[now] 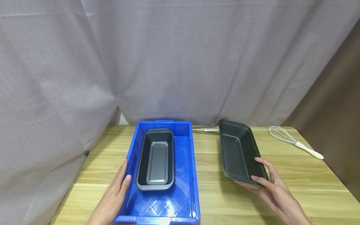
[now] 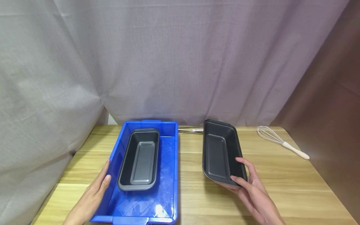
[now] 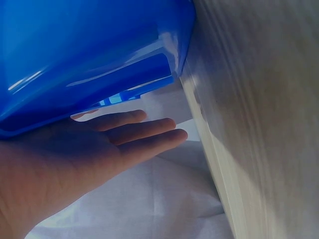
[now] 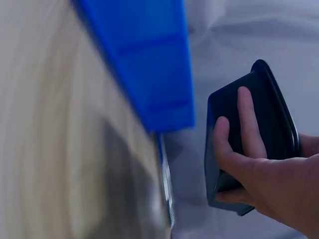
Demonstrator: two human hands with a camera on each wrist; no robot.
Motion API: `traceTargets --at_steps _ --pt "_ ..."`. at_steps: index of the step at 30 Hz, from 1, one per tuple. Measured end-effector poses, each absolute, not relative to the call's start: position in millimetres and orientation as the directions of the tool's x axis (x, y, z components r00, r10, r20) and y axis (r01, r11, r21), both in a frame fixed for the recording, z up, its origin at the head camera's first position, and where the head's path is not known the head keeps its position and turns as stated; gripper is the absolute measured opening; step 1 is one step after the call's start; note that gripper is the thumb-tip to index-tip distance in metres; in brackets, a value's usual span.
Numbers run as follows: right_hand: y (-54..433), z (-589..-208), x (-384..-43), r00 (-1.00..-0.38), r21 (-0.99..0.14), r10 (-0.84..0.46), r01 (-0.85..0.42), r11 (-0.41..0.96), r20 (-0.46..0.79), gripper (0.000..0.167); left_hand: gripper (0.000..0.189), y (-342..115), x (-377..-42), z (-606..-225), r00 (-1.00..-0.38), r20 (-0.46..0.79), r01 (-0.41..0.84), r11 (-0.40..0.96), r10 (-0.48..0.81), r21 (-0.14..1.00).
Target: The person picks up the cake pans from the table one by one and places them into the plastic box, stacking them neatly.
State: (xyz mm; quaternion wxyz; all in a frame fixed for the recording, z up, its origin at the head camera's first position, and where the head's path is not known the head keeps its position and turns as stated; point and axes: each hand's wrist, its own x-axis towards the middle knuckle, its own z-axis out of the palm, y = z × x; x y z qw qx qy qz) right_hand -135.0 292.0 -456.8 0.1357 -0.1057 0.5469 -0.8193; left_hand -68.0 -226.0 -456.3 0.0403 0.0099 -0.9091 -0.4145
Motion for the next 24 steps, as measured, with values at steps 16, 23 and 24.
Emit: traceTargets --at_steps 16,23,24 --pt "138 -412 -120 -0.920 -0.925 -0.393 0.152 -0.348 -0.003 0.067 0.064 -226 -68 -456 -0.997 0.057 0.014 0.650 -0.045 0.760" --pt "82 -408 -120 -0.880 -0.904 -0.472 0.236 -0.356 -0.044 0.068 0.064 -227 -68 -456 -0.997 0.059 0.016 0.655 -0.044 0.756" --pt "76 -409 -121 -0.877 -0.901 -0.478 0.243 -0.359 -0.046 0.069 0.064 -227 -68 -456 -0.997 0.061 0.017 0.654 -0.044 0.756"
